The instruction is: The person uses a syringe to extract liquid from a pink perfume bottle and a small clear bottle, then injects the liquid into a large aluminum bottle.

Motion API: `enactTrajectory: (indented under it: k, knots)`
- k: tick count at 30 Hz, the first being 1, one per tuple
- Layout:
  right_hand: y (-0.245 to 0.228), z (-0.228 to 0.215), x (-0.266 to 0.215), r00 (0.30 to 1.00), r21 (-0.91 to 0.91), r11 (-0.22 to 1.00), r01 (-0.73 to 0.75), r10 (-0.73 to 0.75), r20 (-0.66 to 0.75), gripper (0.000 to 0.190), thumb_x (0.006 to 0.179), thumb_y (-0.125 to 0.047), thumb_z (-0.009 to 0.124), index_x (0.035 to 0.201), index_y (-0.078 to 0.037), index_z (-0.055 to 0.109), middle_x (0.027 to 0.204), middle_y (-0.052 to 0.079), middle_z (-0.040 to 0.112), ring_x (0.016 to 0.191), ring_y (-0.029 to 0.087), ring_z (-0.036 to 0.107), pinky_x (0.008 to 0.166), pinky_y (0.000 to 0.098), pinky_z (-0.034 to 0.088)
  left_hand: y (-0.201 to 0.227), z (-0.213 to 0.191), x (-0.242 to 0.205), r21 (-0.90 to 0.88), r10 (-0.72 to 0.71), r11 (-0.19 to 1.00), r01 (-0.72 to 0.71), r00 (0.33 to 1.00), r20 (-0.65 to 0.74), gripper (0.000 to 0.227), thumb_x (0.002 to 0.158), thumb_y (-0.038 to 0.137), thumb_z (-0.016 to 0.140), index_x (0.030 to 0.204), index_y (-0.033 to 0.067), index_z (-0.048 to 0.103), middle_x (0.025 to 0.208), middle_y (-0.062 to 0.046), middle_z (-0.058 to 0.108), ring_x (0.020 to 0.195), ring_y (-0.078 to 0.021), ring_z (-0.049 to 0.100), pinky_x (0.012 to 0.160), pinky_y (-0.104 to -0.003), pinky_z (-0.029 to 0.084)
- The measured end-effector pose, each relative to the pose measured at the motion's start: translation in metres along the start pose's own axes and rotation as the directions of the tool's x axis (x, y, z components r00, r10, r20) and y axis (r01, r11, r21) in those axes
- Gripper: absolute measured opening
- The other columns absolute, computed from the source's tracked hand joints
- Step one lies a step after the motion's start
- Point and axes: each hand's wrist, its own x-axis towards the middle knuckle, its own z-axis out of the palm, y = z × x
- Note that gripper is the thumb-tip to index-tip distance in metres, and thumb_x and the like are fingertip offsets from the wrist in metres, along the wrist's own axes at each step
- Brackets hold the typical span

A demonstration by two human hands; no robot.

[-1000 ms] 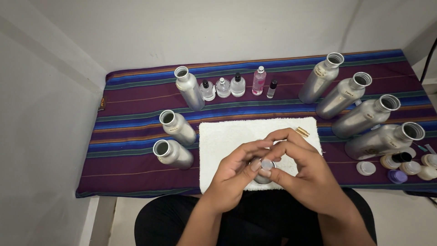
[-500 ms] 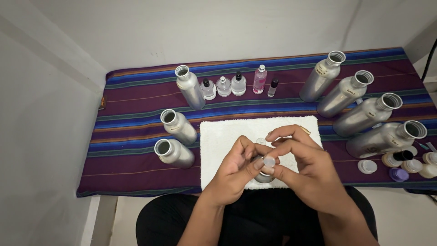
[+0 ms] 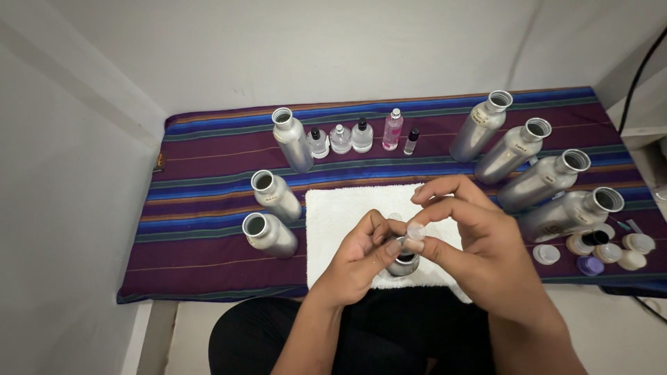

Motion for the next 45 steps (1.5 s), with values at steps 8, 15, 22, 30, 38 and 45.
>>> enactTrajectory:
  k: [8, 15, 22, 30, 38, 45]
  knots:
    - [-0.020, -0.005, 0.007, 1.000, -0.084, 0.996, 0.009, -0.008, 0.012, 0.016, 0.083, -0.007, 0.079, 0.097, -0.012, 0.074, 0.114, 0.008, 0.062, 0.116, 0.020, 0.063, 0.106, 0.0351, 0.048, 0.002, 0.000, 0.000, -0.019, -0.008, 1.000, 0.008, 1.000, 0.008, 0.026, 0.105, 0.014, 0.057, 0.093, 0.0182, 0.035, 0.120, -0.001, 0.060, 0.097, -0.0109, 0.047, 0.088, -0.031, 0.040]
    - [-0.039, -0.004, 0.010, 0.999, -0.241, 0.970, 0.038, -0.029, 0.038, 0.006, 0.091, -0.014, 0.071, 0.090, -0.010, 0.067, 0.085, 0.000, 0.064, 0.078, 0.012, 0.059, 0.073, 0.0266, 0.050, 0.012, 0.010, 0.001, 0.071, 0.008, 0.997, -0.006, 0.999, -0.033, 0.015, 0.103, 0.018, 0.060, 0.101, 0.0152, 0.045, 0.122, -0.008, 0.068, 0.102, -0.0137, 0.059, 0.087, -0.030, 0.046]
    - [-0.037, -0.014, -0.004, 0.996, -0.433, 0.901, 0.001, -0.042, -0.084, 0.014, 0.090, -0.014, 0.068, 0.100, -0.007, 0.063, 0.083, 0.000, 0.066, 0.072, 0.009, 0.061, 0.066, 0.0242, 0.048, 0.042, 0.037, -0.005, 0.690, 0.176, 0.722, -0.042, 0.976, -0.125, 0.045, 0.087, 0.037, 0.074, 0.122, 0.0095, 0.066, 0.122, -0.006, 0.069, 0.116, -0.0215, 0.068, 0.100, -0.034, 0.051]
    - [-0.050, -0.034, -0.020, 0.961, -0.618, 0.781, 0.092, -0.232, -0.149, 0.010, 0.092, -0.009, 0.070, 0.101, -0.004, 0.071, 0.089, 0.006, 0.073, 0.073, 0.016, 0.063, 0.069, 0.0262, 0.043, 0.045, 0.038, -0.012, 0.970, 0.176, 0.233, 0.073, 0.978, -0.115, 0.043, 0.088, 0.050, 0.073, 0.115, 0.0167, 0.073, 0.095, 0.000, 0.058, 0.081, -0.0217, 0.064, 0.068, -0.040, 0.052]
    - [-0.030, -0.041, -0.049, 0.890, -0.448, 0.882, 0.146, -0.315, -0.330, 0.008, 0.091, 0.009, 0.064, 0.099, 0.010, 0.064, 0.090, 0.021, 0.070, 0.076, 0.025, 0.068, 0.070, 0.0295, 0.054, 0.048, 0.047, -0.008, 0.985, 0.257, 0.170, -0.031, 0.966, -0.014, 0.034, 0.092, 0.038, 0.071, 0.111, 0.0088, 0.072, 0.079, 0.001, 0.064, 0.069, -0.0160, 0.067, 0.055, -0.035, 0.051]
    - [0.023, -0.050, -0.069, 0.687, -0.191, 0.979, 0.075, -0.190, -0.702, 0.020, 0.099, 0.003, 0.069, 0.112, 0.012, 0.057, 0.105, 0.025, 0.064, 0.093, 0.030, 0.067, 0.088, 0.0348, 0.059, 0.067, 0.052, -0.012, 0.997, 0.306, 0.070, -0.037, 0.952, 0.013, 0.022, 0.089, 0.029, 0.072, 0.101, 0.0107, 0.068, 0.081, 0.001, 0.066, 0.069, -0.0164, 0.067, 0.054, -0.034, 0.049]
